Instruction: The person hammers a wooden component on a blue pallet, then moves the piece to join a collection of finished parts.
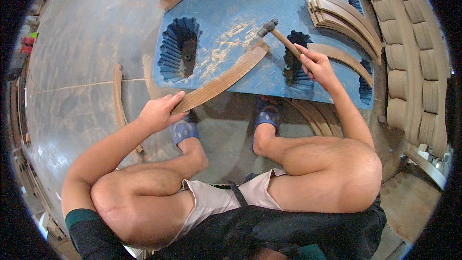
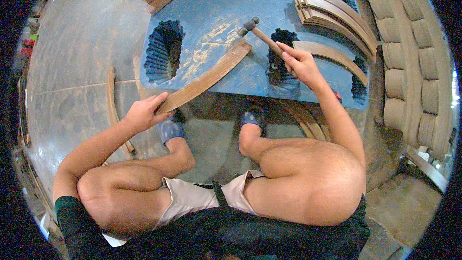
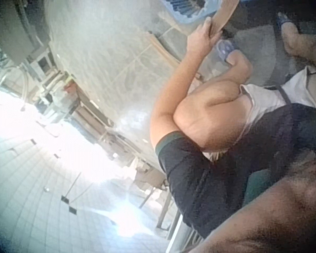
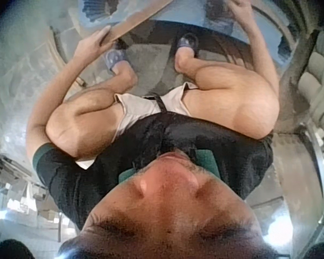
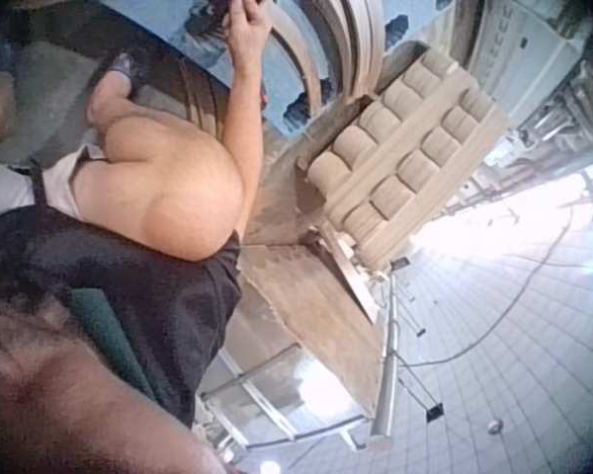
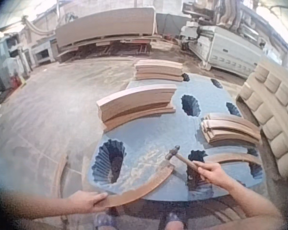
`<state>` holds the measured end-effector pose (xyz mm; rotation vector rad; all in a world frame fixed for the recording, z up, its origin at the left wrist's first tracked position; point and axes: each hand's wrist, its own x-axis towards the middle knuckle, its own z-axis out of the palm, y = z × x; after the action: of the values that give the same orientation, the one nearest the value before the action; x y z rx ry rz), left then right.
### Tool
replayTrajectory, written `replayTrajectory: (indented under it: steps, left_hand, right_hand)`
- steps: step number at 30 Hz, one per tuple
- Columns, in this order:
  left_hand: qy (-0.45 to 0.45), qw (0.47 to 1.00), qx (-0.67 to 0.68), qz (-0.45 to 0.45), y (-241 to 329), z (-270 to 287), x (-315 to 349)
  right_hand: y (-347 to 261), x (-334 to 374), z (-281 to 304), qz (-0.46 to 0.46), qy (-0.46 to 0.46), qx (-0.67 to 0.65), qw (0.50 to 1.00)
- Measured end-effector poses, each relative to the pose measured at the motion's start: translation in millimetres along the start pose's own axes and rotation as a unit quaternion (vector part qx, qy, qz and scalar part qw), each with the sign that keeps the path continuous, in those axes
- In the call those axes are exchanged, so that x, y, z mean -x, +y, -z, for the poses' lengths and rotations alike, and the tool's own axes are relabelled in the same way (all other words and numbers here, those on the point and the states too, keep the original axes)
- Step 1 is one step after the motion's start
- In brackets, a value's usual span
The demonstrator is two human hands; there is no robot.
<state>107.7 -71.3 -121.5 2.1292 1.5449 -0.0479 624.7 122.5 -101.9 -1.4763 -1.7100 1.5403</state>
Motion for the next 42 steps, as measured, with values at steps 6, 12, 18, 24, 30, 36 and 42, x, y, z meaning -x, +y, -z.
replayTrajectory:
  steps: [6,12,18,24,30,36,42]
  left_hand:
    - [-0.018,1.0,0.004,0.014,0,0,2]
    - [0.001,1.0,0.002,-0.006,-1,-5,-1]
    - [-0.008,1.0,-0.006,-0.002,1,0,-1]
    - [-0.008,1.0,-0.001,0.004,4,-2,1]
    - [-0.019,1.0,-0.008,0.003,6,0,0]
    - [-0.018,0.999,-0.02,0.017,19,-6,6]
    - [-0.044,0.998,0.014,0.049,36,-4,10]
  right_hand:
    - [-13,21,-15,0.014,-0.168,0.122,0.978]
    - [8,22,-17,0.015,-0.009,-0.011,1.0]
    - [3,11,-19,-0.012,-0.023,0.036,0.999]
    - [-9,31,-27,0.034,-0.091,0.029,0.995]
    - [-2,33,-13,0.077,0.084,0.085,0.99]
    - [-3,68,-55,0.208,0.112,0.266,0.934]
    - [3,87,-84,0.181,0.018,0.314,0.932]
